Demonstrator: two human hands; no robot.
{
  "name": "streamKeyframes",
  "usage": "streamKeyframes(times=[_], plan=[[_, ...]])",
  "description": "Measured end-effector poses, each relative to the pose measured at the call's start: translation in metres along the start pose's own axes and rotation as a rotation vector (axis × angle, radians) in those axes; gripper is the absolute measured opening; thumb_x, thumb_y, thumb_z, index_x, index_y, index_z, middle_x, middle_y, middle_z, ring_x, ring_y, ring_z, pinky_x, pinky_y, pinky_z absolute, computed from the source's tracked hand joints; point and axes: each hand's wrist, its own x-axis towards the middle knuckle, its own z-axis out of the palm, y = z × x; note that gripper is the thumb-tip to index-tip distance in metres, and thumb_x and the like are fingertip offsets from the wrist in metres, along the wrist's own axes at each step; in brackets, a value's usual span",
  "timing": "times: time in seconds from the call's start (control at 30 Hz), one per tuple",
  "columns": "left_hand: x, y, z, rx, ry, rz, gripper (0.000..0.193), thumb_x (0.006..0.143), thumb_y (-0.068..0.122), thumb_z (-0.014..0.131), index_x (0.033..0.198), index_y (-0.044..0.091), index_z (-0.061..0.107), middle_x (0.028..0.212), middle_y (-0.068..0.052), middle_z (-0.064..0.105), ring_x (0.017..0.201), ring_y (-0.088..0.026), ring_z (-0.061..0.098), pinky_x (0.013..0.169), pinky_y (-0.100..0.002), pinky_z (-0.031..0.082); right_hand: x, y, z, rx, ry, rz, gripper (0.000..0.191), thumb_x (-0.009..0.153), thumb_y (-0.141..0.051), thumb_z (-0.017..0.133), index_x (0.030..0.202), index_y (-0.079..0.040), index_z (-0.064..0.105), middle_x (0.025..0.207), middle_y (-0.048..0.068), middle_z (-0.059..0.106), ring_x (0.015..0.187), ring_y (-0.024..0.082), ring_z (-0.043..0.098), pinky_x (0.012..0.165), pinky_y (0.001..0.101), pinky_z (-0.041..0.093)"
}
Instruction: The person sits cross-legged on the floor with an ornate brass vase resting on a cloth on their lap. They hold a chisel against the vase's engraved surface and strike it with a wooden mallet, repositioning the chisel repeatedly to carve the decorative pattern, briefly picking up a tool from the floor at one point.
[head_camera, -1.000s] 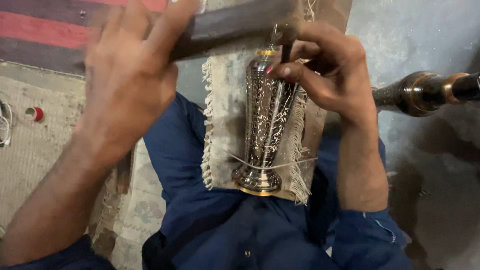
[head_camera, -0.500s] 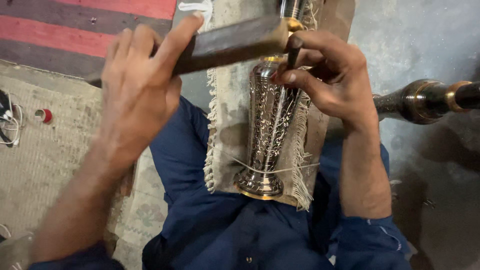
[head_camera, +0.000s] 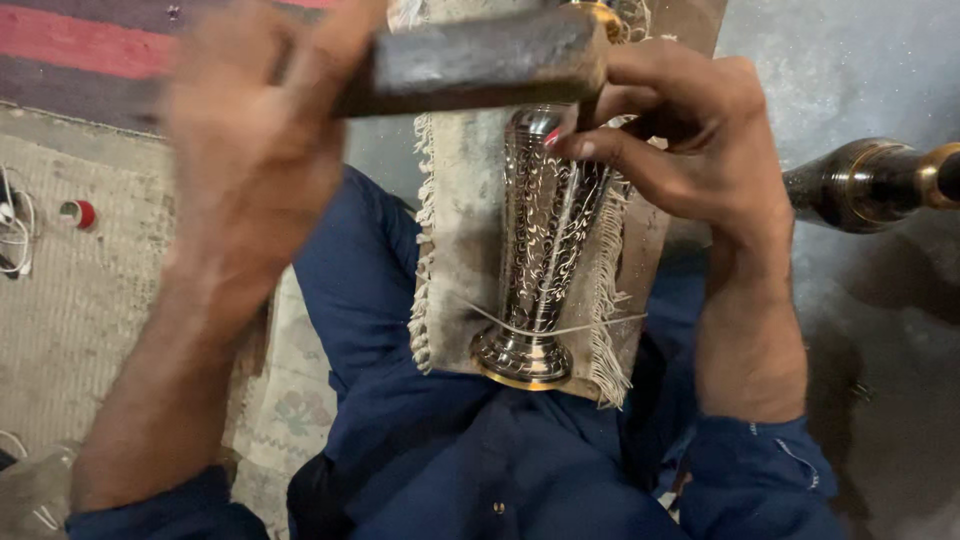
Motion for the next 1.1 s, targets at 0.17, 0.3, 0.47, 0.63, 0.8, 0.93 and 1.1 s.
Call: streamKeyframes(times=[0.17, 0.3, 0.47, 0.63, 0.8, 0.93, 1.1], plan=[[0.005, 0.013, 0.001, -0.227, -0.077, -0.197, 0.053, 0.094, -0.006, 0.072, 0.14, 0.013, 0.053, 0.119, -0.012, 0.065, 0.11, -0.034, 0.069, 0.094, -0.047, 0.055, -0.002, 0.015, -0.011, -0.108, -0.11, -0.083, 0.037, 0.099, 0.001, 0.076, 0.133, 0.003, 0.062, 0.109, 0.014, 0.075, 0.102, 0.023, 0.078, 0.088, 0.0343, 0.068], [-0.03, -0.004, 0.013, -0.13, -0.121, -0.124, 0.067, 0.086, -0.007, 0.068, 0.148, 0.009, 0.05, 0.125, -0.022, 0.065, 0.117, -0.041, 0.065, 0.1, -0.048, 0.052, -0.025, 0.046, -0.012, 0.312, 0.21, -0.028, 0.032, 0.108, -0.009, 0.074, 0.135, -0.012, 0.057, 0.111, 0.015, 0.07, 0.101, 0.022, 0.078, 0.085, 0.0351, 0.07], [-0.081, -0.036, 0.06, -0.585, -0.303, -0.574, 0.06, 0.086, 0.006, 0.067, 0.143, 0.004, 0.048, 0.102, -0.019, 0.069, 0.096, -0.028, 0.069, 0.085, -0.04, 0.055, -0.062, 0.068, -0.015, 0.53, 0.648, 0.045, 0.04, 0.117, -0.013, 0.073, 0.145, -0.007, 0.045, 0.097, 0.017, 0.069, 0.091, 0.027, 0.072, 0.086, 0.0421, 0.064], [-0.092, -0.068, 0.116, -0.704, -0.621, -0.439, 0.065, 0.08, 0.011, 0.072, 0.14, 0.004, 0.049, 0.098, -0.019, 0.069, 0.089, -0.025, 0.066, 0.079, -0.039, 0.054, -0.103, 0.045, 0.01, 0.441, 0.748, 0.211, 0.045, 0.116, -0.011, 0.076, 0.145, -0.006, 0.042, 0.099, 0.017, 0.071, 0.093, 0.027, 0.074, 0.087, 0.0356, 0.063], [-0.055, -0.069, 0.105, -0.537, -1.013, -0.421, 0.065, 0.082, 0.015, 0.071, 0.143, 0.012, 0.048, 0.1, -0.02, 0.069, 0.092, -0.037, 0.069, 0.08, -0.045, 0.054, -0.126, 0.014, 0.041, 0.508, 0.932, 0.327, 0.044, 0.112, -0.012, 0.075, 0.142, -0.004, 0.044, 0.099, 0.014, 0.071, 0.094, 0.026, 0.074, 0.084, 0.0319, 0.064], [-0.04, -0.012, 0.066, -0.513, -0.218, 0.03, 0.061, 0.079, 0.017, 0.077, 0.136, 0.004, 0.056, 0.116, -0.022, 0.065, 0.105, -0.043, 0.063, 0.092, -0.049, 0.051, -0.133, 0.002, 0.061, 0.555, 1.079, 0.317, 0.042, 0.11, -0.011, 0.072, 0.141, -0.006, 0.045, 0.101, 0.014, 0.072, 0.096, 0.027, 0.075, 0.083, 0.0305, 0.064], [-0.058, 0.101, 0.056, -0.641, -0.11, 0.562, 0.024, 0.09, 0.015, 0.068, 0.113, 0.014, 0.067, 0.09, -0.007, 0.061, 0.092, -0.028, 0.062, 0.106, -0.052, 0.051, -0.127, 0.003, 0.072, 0.492, 1.119, 0.289, 0.049, 0.108, -0.01, 0.073, 0.149, -0.011, 0.045, 0.105, 0.013, 0.072, 0.1, 0.025, 0.074, 0.086, 0.0297, 0.064]])
